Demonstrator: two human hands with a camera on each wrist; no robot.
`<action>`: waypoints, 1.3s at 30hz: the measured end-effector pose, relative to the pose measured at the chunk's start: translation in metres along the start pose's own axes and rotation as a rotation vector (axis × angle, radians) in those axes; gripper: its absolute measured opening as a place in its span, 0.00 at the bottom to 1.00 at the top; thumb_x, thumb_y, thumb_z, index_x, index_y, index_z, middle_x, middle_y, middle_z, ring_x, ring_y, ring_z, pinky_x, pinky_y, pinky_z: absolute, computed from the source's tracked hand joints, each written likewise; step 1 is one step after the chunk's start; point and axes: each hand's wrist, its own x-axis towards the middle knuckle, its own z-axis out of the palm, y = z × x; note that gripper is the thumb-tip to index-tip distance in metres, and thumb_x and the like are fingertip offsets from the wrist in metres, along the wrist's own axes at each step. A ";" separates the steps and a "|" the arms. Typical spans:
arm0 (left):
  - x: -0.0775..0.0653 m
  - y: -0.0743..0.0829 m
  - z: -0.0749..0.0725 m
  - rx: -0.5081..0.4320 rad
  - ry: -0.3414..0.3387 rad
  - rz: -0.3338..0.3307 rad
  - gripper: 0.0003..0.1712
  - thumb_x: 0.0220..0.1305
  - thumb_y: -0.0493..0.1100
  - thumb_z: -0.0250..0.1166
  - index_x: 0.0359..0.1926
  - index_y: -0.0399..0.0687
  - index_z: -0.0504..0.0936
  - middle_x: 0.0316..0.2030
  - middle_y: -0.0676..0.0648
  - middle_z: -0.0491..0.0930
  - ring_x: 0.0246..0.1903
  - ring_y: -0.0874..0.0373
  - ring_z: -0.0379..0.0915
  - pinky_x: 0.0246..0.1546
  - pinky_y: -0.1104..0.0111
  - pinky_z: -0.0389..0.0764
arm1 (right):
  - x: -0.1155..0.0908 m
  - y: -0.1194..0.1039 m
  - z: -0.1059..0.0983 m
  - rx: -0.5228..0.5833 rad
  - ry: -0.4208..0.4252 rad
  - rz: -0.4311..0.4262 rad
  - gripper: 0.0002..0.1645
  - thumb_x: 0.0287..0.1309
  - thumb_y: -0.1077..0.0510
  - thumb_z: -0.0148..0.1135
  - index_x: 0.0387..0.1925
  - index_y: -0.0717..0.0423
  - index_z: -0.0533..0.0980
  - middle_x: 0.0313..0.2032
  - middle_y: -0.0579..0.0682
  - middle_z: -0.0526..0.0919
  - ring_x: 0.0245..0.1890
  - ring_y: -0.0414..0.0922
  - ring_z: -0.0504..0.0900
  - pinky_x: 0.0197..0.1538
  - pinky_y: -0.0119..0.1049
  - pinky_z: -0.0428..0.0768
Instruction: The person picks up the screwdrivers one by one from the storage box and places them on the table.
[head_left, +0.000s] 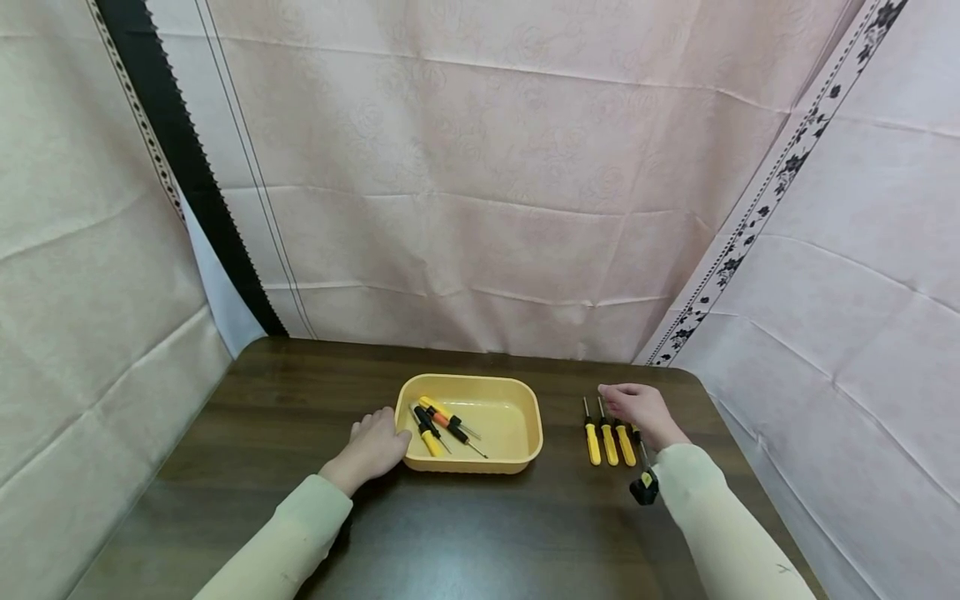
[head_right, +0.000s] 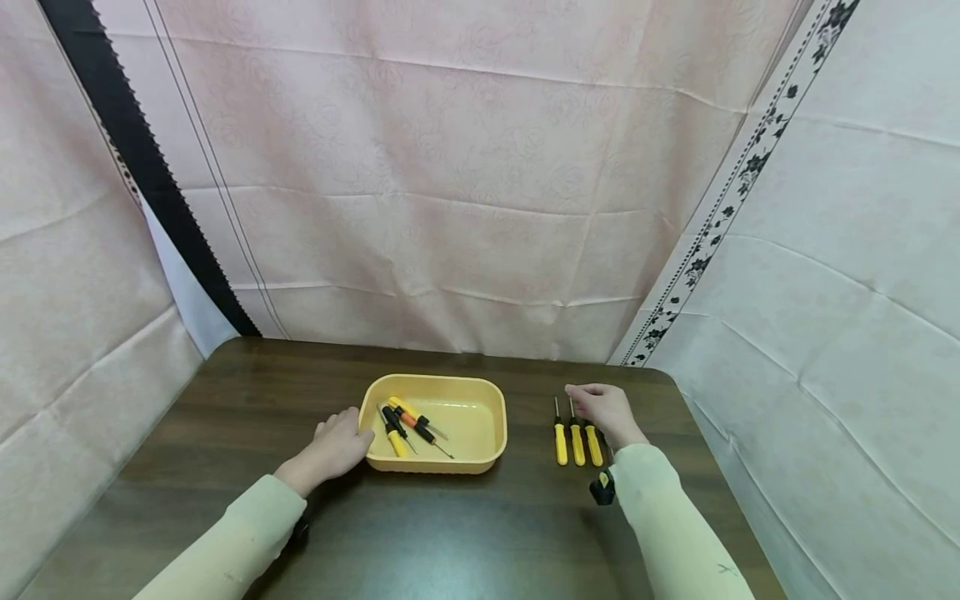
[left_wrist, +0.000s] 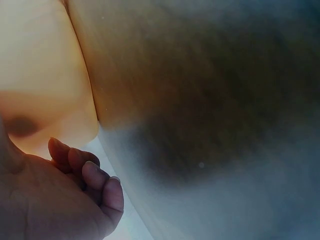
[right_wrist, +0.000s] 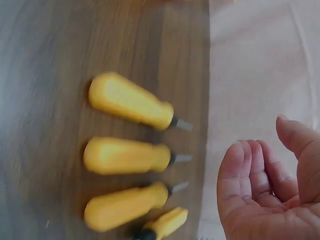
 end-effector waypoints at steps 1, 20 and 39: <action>0.000 0.000 0.000 0.001 -0.001 0.000 0.32 0.66 0.51 0.51 0.60 0.28 0.67 0.50 0.36 0.73 0.48 0.43 0.66 0.50 0.48 0.62 | -0.001 -0.003 0.004 0.004 -0.011 -0.009 0.37 0.60 0.41 0.63 0.58 0.67 0.72 0.57 0.66 0.74 0.57 0.59 0.74 0.57 0.50 0.72; 0.001 0.001 0.001 -0.003 -0.006 -0.006 0.32 0.67 0.51 0.51 0.60 0.29 0.67 0.50 0.37 0.72 0.48 0.43 0.65 0.50 0.49 0.61 | -0.009 -0.056 0.092 0.023 -0.159 -0.101 0.26 0.57 0.46 0.67 0.50 0.60 0.81 0.50 0.58 0.81 0.49 0.55 0.81 0.53 0.50 0.75; 0.003 -0.001 0.002 -0.001 -0.011 -0.007 0.32 0.67 0.51 0.51 0.60 0.28 0.67 0.51 0.35 0.72 0.50 0.42 0.65 0.51 0.48 0.61 | -0.001 -0.082 0.177 -0.065 -0.342 -0.102 0.15 0.58 0.55 0.68 0.41 0.63 0.83 0.43 0.60 0.83 0.44 0.58 0.82 0.48 0.49 0.79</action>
